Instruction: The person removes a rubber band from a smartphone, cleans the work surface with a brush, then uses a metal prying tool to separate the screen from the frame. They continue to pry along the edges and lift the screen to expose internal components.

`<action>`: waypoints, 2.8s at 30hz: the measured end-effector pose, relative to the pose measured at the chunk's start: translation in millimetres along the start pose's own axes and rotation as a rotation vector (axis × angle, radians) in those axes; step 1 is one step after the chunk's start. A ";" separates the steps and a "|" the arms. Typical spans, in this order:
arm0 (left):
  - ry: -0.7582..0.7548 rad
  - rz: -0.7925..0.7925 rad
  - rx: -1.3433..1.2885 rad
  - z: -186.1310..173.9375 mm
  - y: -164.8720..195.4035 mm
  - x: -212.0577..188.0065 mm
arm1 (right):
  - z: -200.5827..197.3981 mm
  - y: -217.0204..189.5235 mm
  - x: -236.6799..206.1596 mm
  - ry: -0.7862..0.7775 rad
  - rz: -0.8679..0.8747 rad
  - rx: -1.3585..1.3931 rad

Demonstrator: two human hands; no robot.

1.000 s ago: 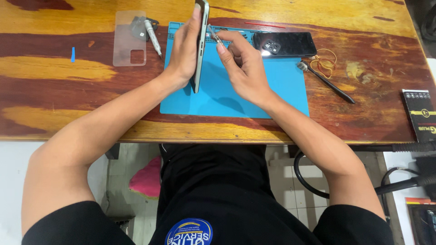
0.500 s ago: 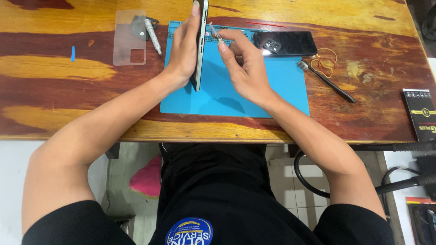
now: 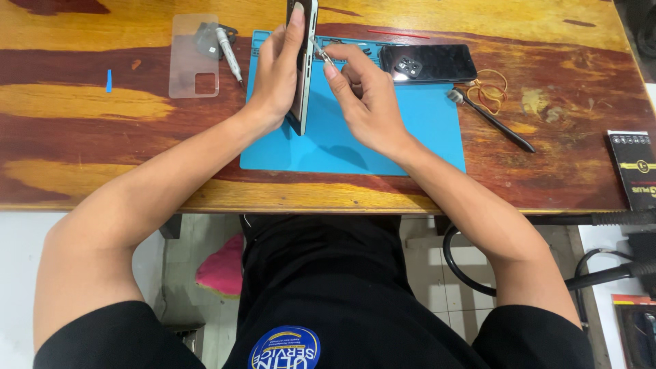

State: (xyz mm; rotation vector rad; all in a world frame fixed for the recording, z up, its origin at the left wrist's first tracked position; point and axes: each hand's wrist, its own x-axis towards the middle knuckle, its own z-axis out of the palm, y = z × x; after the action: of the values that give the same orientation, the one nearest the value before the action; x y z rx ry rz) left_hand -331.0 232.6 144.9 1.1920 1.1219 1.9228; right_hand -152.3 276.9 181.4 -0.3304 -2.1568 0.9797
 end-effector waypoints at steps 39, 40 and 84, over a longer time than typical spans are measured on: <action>0.067 0.141 0.241 4.5 -2.2 -8.0 | -0.1 -0.1 -1.2 -0.070 0.040 0.235; 0.063 0.128 0.222 4.0 -1.8 -7.8 | 1.0 -0.4 -1.7 -0.075 0.050 0.237; 0.031 -0.287 0.005 6.6 -2.3 -8.8 | -7.8 -14.1 -7.5 -0.249 -0.107 -0.355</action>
State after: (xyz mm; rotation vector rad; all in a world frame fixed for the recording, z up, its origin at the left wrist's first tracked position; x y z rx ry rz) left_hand -321.3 228.8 140.9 0.9487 1.2409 1.7245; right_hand -140.6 268.0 191.3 -0.2670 -2.5507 0.5999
